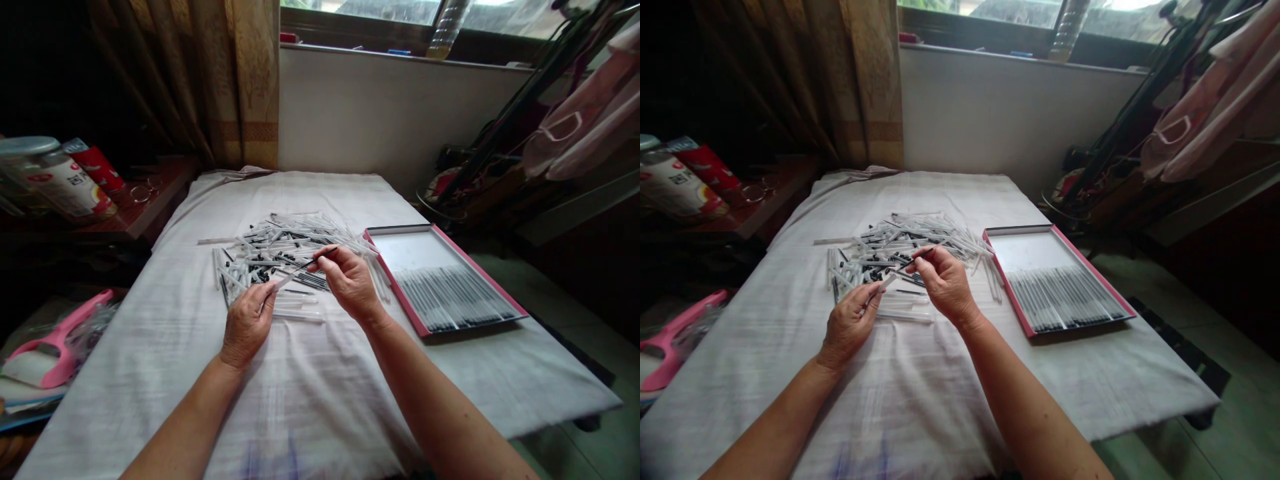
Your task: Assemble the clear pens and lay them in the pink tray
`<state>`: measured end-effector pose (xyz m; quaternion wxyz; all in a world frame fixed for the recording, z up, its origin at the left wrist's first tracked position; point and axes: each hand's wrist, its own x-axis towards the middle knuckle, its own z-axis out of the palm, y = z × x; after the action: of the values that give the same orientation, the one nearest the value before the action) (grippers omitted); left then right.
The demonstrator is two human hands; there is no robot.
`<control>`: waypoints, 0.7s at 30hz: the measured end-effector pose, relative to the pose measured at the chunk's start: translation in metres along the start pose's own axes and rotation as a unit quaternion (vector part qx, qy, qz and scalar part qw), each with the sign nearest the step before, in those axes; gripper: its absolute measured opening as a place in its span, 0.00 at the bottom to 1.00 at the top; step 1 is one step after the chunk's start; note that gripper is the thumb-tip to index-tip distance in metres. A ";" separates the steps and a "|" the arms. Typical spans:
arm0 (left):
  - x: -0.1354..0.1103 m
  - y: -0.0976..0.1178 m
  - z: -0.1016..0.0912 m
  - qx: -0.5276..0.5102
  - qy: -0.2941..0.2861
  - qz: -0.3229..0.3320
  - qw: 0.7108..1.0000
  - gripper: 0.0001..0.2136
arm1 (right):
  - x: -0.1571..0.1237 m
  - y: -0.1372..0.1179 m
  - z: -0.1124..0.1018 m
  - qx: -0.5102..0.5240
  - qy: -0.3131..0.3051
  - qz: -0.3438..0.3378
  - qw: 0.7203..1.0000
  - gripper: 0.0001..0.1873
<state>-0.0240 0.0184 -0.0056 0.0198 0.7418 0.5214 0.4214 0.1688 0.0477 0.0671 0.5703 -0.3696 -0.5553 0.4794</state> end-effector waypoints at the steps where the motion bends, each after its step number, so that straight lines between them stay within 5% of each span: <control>1: 0.000 0.001 0.000 0.000 -0.001 0.003 1.000 0.12 | 0.000 0.000 0.003 0.001 -0.004 0.000 1.000 0.10; 15: -0.001 0.003 -0.001 -0.006 -0.019 -0.017 1.000 0.12 | -0.004 -0.004 0.003 -0.064 0.022 -0.015 0.998 0.08; 21: -0.002 0.004 0.000 0.004 -0.023 -0.013 1.000 0.12 | 0.000 0.004 0.004 -0.095 -0.022 -0.003 0.995 0.08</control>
<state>-0.0212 0.0152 -0.0047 0.0347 0.7446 0.5320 0.4016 0.1641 0.0482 0.0638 0.5218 -0.4102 -0.6114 0.4309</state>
